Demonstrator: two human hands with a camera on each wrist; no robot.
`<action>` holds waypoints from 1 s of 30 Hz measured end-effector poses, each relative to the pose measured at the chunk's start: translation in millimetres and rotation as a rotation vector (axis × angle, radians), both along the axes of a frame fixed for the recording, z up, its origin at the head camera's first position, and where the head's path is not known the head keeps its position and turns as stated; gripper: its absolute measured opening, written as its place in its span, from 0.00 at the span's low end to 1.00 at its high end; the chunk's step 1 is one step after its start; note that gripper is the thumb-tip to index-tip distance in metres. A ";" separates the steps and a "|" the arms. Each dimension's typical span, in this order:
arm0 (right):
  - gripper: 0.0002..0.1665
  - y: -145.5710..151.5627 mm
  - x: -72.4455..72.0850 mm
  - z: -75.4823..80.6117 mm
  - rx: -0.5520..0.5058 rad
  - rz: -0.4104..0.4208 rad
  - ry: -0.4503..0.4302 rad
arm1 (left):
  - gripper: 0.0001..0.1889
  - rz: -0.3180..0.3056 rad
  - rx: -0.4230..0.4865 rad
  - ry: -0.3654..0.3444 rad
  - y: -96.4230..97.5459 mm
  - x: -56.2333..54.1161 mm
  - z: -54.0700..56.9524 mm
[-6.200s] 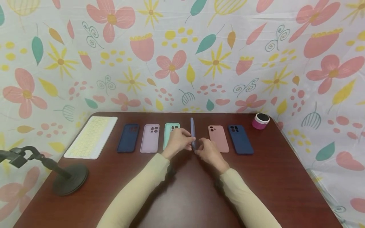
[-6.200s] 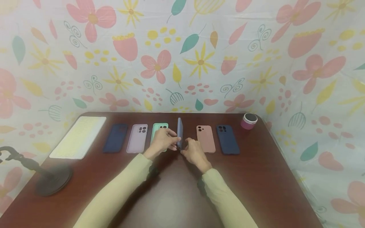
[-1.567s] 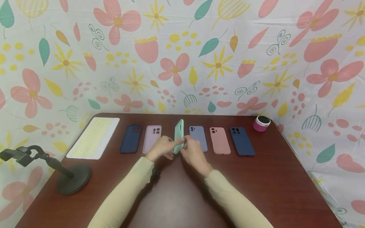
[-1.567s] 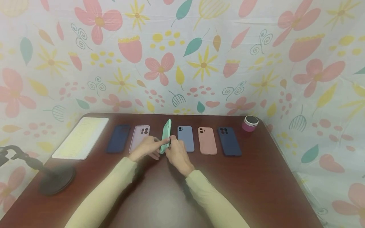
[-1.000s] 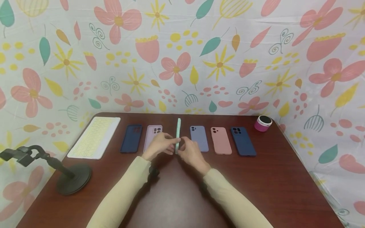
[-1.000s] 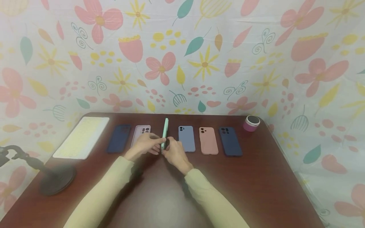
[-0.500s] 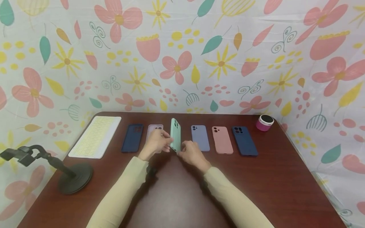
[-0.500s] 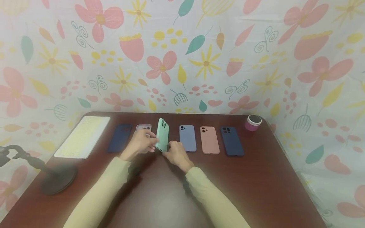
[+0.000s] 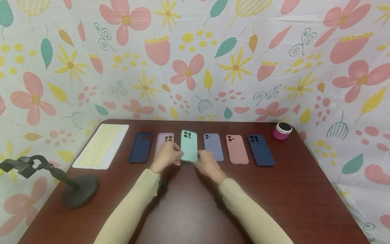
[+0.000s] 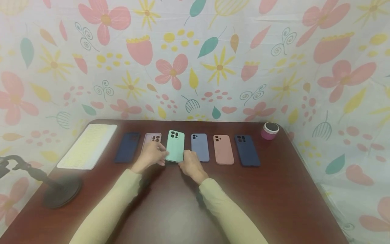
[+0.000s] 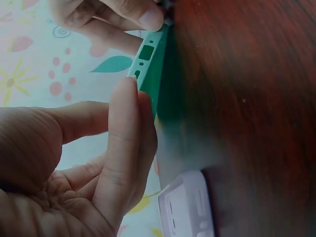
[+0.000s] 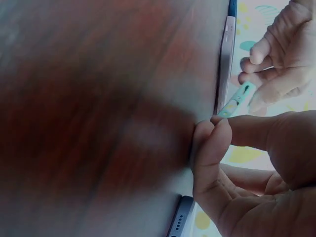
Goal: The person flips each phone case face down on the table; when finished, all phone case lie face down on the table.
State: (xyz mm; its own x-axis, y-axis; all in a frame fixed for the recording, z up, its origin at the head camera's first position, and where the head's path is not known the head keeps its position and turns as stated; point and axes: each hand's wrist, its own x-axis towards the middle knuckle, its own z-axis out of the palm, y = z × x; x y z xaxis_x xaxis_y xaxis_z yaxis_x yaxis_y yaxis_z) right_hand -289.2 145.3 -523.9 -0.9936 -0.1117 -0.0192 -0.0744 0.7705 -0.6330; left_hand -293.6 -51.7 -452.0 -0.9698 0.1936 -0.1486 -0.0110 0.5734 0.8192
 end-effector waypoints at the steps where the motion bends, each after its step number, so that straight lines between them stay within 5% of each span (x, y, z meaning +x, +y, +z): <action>1: 0.14 0.5 -0.9 -1.9 0.000 -0.004 0.003 | 0.12 -0.005 -0.015 0.003 0.8 -0.5 -1.1; 12: 0.12 1.2 -9.0 -8.1 0.065 -0.038 -0.001 | 0.12 -0.037 -0.177 0.055 8.3 -6.0 -7.8; 19: 0.19 2.3 -9.5 -9.7 0.082 -0.043 0.008 | 0.17 -0.068 -0.210 0.004 5.7 -42.4 -57.5; 24: 0.17 2.1 -8.7 -9.9 0.077 -0.047 0.014 | 0.16 -0.068 -0.215 0.026 4.9 -52.9 -75.5; 28: 0.17 1.3 -9.0 -9.9 0.074 -0.061 0.004 | 0.18 -0.070 -0.202 0.041 5.1 -47.0 -68.3; 30: 0.18 -0.1 -7.4 -9.5 0.065 -0.076 0.011 | 0.13 -0.061 -0.175 0.039 5.3 -35.3 -50.3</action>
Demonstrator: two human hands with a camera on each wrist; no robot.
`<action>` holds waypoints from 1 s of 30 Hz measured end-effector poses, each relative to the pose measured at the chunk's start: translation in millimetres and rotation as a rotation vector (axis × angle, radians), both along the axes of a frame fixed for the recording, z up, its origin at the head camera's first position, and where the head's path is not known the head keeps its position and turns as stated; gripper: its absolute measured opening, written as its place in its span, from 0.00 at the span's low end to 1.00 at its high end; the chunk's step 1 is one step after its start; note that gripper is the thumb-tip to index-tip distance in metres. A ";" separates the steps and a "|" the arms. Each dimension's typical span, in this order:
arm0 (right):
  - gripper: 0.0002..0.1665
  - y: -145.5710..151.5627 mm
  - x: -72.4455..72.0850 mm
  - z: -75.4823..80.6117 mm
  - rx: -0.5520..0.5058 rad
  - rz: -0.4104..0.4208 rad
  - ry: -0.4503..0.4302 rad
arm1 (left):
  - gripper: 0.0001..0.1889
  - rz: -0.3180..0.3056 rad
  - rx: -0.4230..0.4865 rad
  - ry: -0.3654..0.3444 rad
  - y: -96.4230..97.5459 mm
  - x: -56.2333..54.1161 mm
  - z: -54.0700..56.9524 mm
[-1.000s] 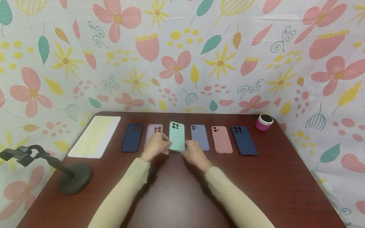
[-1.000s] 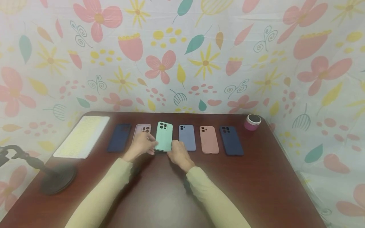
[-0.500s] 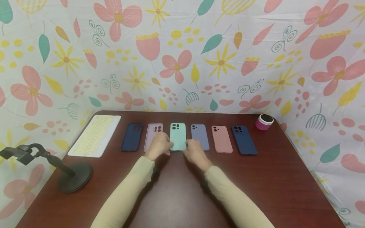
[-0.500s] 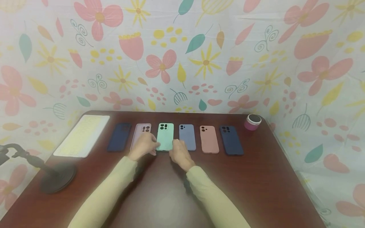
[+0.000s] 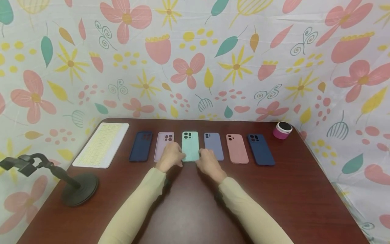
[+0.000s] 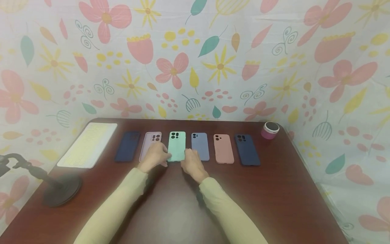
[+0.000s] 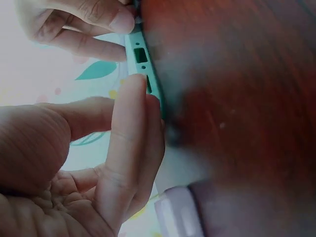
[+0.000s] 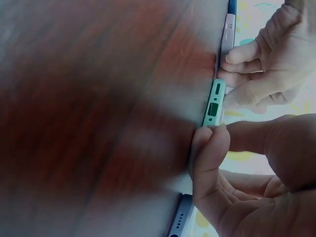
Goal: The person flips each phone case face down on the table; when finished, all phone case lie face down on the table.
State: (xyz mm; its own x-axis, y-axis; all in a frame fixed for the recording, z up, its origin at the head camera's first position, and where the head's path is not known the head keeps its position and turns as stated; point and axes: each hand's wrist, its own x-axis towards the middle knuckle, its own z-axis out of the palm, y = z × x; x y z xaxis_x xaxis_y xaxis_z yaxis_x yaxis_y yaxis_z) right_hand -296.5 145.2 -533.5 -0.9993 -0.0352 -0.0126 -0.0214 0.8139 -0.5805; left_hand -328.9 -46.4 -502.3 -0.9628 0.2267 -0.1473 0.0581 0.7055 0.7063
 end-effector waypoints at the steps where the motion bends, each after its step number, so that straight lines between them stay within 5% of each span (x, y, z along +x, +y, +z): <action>1: 0.21 -2.0 1.6 0.8 -0.009 -0.007 0.010 | 0.10 0.013 0.009 -0.001 -1.0 6.4 10.1; 3: 0.28 -8.8 9.4 11.1 -0.031 -0.024 0.020 | 0.09 0.036 0.031 0.010 -4.2 20.2 33.3; 6: 0.39 -22.9 28.0 38.6 -0.047 -0.018 0.053 | 0.20 0.061 0.036 0.026 -12.4 31.0 58.6; 13: 0.43 -47.0 16.1 25.9 -0.118 0.107 0.036 | 0.28 0.091 -0.056 0.039 -45.6 25.7 75.7; 15: 0.42 -55.9 22.0 39.4 -0.152 0.131 0.004 | 0.29 0.077 -0.085 0.050 -55.8 24.1 78.3; 20: 0.41 -77.2 33.8 65.2 -0.184 0.144 -0.049 | 0.32 0.026 -0.145 -0.006 -79.5 21.1 77.0; 24: 0.42 -90.4 33.2 67.1 -0.147 0.135 -0.090 | 0.32 -0.010 -0.176 -0.088 -90.9 16.8 68.9; 26: 0.43 -94.8 31.5 65.5 -0.130 0.139 -0.097 | 0.32 -0.031 -0.185 -0.114 -94.2 12.0 61.4; 30: 0.42 -100.5 24.3 55.2 -0.121 0.157 -0.101 | 0.33 -0.069 -0.209 -0.133 -104.4 -8.1 29.3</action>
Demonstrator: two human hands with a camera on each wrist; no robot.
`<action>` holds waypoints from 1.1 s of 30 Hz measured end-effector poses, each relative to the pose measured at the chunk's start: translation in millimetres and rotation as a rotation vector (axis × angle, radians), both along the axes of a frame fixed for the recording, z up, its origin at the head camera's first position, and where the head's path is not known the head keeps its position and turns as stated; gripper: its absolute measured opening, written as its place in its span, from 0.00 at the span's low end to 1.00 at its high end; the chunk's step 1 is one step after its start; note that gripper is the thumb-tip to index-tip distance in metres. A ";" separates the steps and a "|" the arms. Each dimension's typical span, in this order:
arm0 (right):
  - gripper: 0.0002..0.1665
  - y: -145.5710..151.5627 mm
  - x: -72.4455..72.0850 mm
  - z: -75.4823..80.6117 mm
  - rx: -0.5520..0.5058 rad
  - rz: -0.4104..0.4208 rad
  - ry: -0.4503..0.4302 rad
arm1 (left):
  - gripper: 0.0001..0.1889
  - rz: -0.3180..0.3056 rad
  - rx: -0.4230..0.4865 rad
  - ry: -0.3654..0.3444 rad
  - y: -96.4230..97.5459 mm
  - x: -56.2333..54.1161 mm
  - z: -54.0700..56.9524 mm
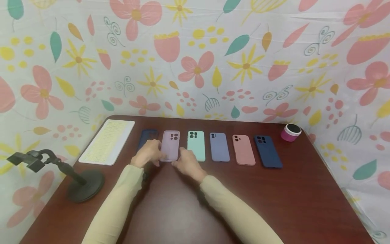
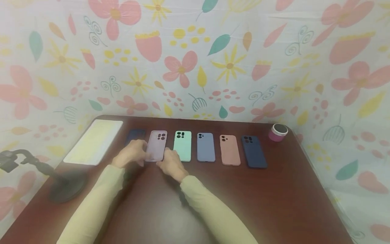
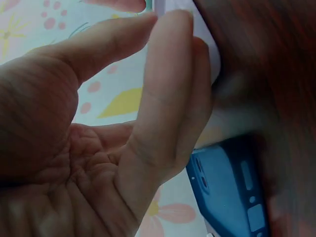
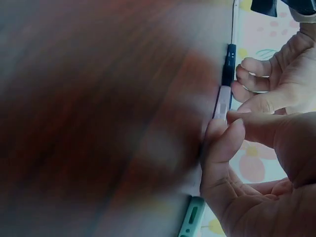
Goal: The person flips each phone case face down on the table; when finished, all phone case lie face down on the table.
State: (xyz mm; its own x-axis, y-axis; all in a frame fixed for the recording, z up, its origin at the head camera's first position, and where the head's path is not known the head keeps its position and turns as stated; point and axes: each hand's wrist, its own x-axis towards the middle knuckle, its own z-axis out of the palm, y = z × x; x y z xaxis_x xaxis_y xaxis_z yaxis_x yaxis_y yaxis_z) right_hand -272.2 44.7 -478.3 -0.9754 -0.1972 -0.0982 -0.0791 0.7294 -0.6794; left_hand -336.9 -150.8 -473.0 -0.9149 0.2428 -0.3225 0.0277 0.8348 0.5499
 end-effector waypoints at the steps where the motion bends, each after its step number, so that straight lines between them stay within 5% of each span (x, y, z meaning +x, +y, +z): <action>1: 0.40 -0.7 -2.1 -1.7 0.001 0.003 0.001 | 0.34 -0.005 -0.004 -0.006 -1.0 -2.4 -3.6; 4: 0.32 -2.8 -12.7 -16.5 0.030 0.008 0.036 | 0.36 -0.009 -0.008 -0.008 -3.0 -4.4 -9.7; 6: 0.27 -4.4 -20.6 -29.0 0.061 0.014 0.060 | 0.33 -0.004 -0.001 -0.019 0.1 5.1 2.7; 13: 0.12 -7.6 -35.8 -48.5 0.116 0.039 0.076 | 0.26 0.025 0.048 0.037 1.5 23.4 14.9; 14: 0.11 -7.5 -37.0 -49.9 0.119 0.038 0.084 | 0.25 0.035 0.048 0.031 4.2 26.8 20.9; 22: 0.15 -6.0 -37.4 -50.8 0.123 -0.011 0.078 | 0.19 0.010 0.043 0.024 4.2 24.2 17.0; 25: 0.17 -5.2 -36.4 -48.7 0.098 -0.010 0.079 | 0.23 -0.018 0.055 0.028 -0.6 13.9 2.5; 29: 0.17 -3.8 -37.8 -49.0 0.079 -0.008 0.090 | 0.33 -0.026 0.078 0.041 -2.0 11.0 -3.1; 33: 0.16 -2.8 -39.9 -51.9 0.090 -0.010 0.096 | 0.34 0.027 0.116 0.047 3.9 23.7 11.2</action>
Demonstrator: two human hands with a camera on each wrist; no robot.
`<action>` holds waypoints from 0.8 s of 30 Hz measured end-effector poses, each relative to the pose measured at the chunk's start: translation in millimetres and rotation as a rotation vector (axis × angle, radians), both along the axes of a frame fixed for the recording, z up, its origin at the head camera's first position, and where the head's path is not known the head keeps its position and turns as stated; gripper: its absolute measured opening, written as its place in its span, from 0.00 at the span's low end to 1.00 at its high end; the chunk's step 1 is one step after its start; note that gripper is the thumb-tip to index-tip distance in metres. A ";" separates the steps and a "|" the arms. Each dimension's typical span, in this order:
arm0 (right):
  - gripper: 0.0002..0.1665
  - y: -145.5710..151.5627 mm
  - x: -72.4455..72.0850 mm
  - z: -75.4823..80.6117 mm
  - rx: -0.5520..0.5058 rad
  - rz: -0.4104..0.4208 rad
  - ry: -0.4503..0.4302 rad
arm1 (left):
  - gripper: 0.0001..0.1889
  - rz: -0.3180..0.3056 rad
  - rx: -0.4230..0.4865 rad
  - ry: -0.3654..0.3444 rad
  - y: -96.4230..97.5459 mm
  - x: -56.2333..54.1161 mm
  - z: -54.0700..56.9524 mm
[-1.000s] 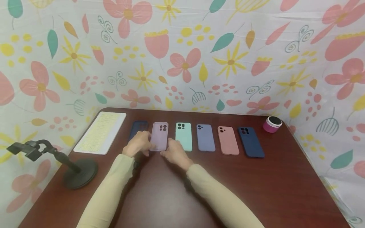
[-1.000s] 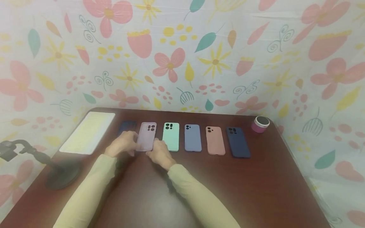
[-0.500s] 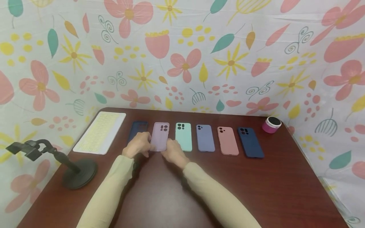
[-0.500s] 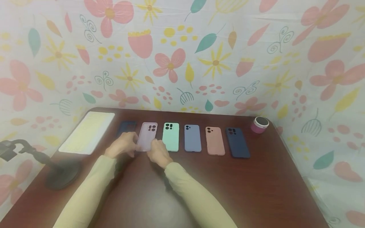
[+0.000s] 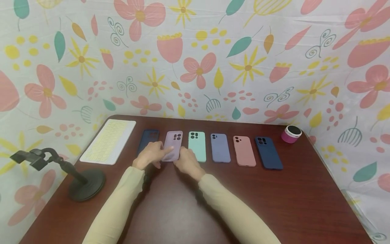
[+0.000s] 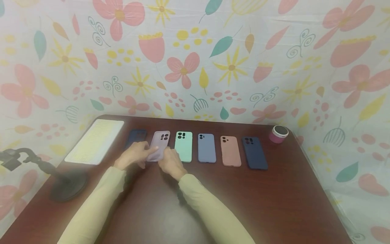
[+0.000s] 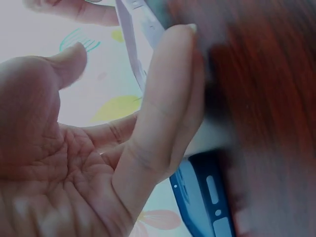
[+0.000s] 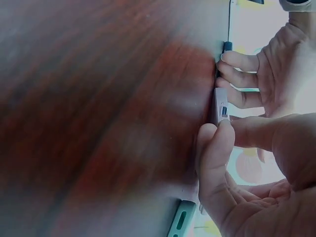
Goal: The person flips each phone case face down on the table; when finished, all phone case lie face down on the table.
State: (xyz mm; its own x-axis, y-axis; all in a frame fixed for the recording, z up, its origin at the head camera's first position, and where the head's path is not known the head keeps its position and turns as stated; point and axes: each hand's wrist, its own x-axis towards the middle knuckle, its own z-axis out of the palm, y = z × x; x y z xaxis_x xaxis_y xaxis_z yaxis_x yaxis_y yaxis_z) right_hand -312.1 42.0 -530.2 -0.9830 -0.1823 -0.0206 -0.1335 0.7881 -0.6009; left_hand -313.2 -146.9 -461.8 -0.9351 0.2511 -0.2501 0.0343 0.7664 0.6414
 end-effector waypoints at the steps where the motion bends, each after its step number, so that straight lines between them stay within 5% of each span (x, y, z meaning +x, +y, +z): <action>1: 0.16 0.5 -0.1 -0.6 0.000 -0.001 0.005 | 0.34 0.009 0.002 0.008 1.2 2.0 0.9; 10: 0.14 3.3 -0.6 -2.0 -0.003 -0.030 0.043 | 0.38 0.083 -0.011 0.027 10.9 5.7 1.7; 19: 0.34 7.0 10.8 18.4 -0.094 -0.020 0.065 | 0.40 0.108 0.082 0.004 15.2 6.6 -1.9; 24: 0.35 6.4 4.0 4.9 -0.112 -0.004 0.097 | 0.40 0.089 0.125 0.003 17.7 7.8 -2.6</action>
